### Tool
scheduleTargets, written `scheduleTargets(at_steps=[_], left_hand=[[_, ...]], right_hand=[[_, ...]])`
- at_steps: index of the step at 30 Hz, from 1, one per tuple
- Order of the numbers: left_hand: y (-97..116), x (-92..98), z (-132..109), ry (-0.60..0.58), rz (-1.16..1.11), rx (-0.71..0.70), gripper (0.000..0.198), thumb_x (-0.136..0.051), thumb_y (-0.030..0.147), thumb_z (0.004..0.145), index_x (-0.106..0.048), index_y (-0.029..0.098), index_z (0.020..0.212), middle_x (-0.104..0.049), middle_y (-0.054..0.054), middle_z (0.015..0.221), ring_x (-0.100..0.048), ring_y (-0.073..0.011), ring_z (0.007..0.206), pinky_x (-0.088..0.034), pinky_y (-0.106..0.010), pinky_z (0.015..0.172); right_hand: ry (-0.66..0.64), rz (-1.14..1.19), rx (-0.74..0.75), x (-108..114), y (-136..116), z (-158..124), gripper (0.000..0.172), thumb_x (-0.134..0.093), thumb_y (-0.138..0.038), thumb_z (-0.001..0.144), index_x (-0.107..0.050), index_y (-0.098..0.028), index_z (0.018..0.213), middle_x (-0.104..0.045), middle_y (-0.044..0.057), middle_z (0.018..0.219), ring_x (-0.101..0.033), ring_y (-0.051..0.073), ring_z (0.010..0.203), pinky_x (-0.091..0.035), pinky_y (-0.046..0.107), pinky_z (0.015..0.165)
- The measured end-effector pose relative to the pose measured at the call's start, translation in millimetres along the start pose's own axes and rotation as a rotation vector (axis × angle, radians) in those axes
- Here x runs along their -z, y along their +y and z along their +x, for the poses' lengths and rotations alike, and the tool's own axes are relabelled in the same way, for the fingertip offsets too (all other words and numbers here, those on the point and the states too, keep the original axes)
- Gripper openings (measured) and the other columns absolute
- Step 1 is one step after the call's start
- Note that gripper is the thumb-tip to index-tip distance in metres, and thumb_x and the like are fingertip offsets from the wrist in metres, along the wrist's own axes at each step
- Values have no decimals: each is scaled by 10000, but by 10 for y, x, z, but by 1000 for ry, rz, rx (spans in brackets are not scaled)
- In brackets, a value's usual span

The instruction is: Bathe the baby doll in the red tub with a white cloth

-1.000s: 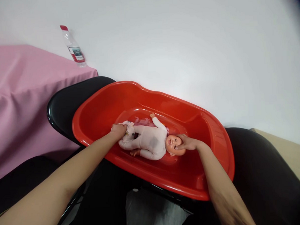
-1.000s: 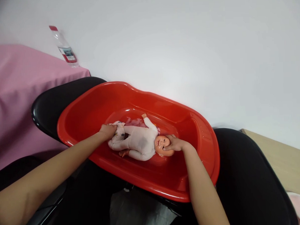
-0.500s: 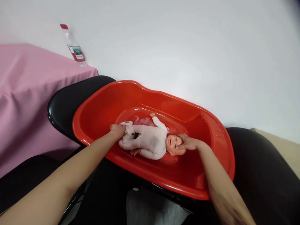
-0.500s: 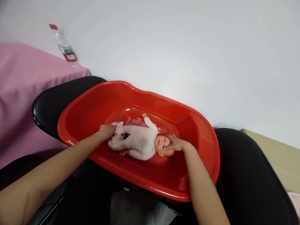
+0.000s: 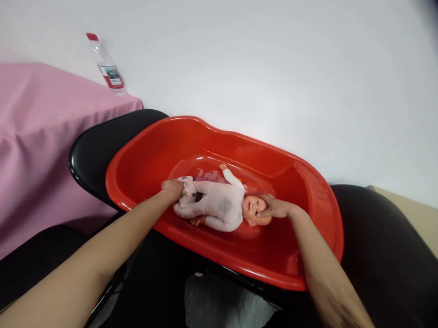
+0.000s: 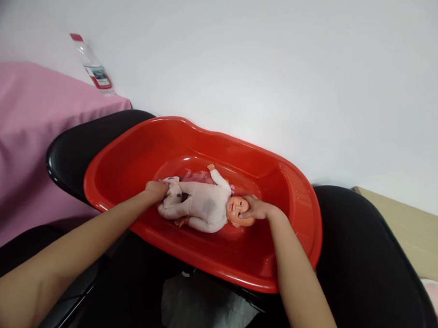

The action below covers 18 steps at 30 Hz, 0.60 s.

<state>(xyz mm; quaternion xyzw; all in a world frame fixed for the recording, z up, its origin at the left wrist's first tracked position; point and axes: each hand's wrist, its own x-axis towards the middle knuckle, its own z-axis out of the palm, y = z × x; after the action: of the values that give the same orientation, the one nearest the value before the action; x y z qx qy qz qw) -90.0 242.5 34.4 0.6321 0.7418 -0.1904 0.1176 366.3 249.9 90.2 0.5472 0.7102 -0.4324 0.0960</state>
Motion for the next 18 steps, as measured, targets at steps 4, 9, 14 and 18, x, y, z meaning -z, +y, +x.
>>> scheduleTargets(at_steps=[4,9,14,18], left_hand=[[42,75,-77,-28,35,15,675,-785,357,1088,-690,151,1724,-696,-317,1696,-728,-451,1534,-665,-524,1140],[29,114,-114,-37,0,11,674,-776,373,1115,-685,96,1723,-694,-343,1684,-731,-470,1528,-664,-529,1151],[-8,73,-48,-46,-17,6,642,-753,340,1129,-686,80,1713,-669,-341,1715,-709,-443,1565,-636,-504,1209],[-21,45,0,-40,-35,6,616,-716,331,1145,-687,103,1716,-676,-320,1718,-715,-426,1563,-631,-492,1220]], right_hand=[[11,10,26,-8,19,5,1175,-1012,-646,803,-528,-301,1816,-482,185,1862,-607,460,1617,-497,589,1376],[6,17,22,-10,29,7,1207,-1016,-660,809,-507,-282,1835,-471,195,1865,-594,451,1632,-499,560,1374],[14,24,29,-14,51,13,1198,-1029,-663,810,-517,-294,1828,-491,186,1853,-603,449,1620,-511,580,1365],[19,16,28,-22,59,19,1174,-1029,-666,818,-524,-322,1821,-491,174,1855,-606,443,1620,-512,584,1367]])
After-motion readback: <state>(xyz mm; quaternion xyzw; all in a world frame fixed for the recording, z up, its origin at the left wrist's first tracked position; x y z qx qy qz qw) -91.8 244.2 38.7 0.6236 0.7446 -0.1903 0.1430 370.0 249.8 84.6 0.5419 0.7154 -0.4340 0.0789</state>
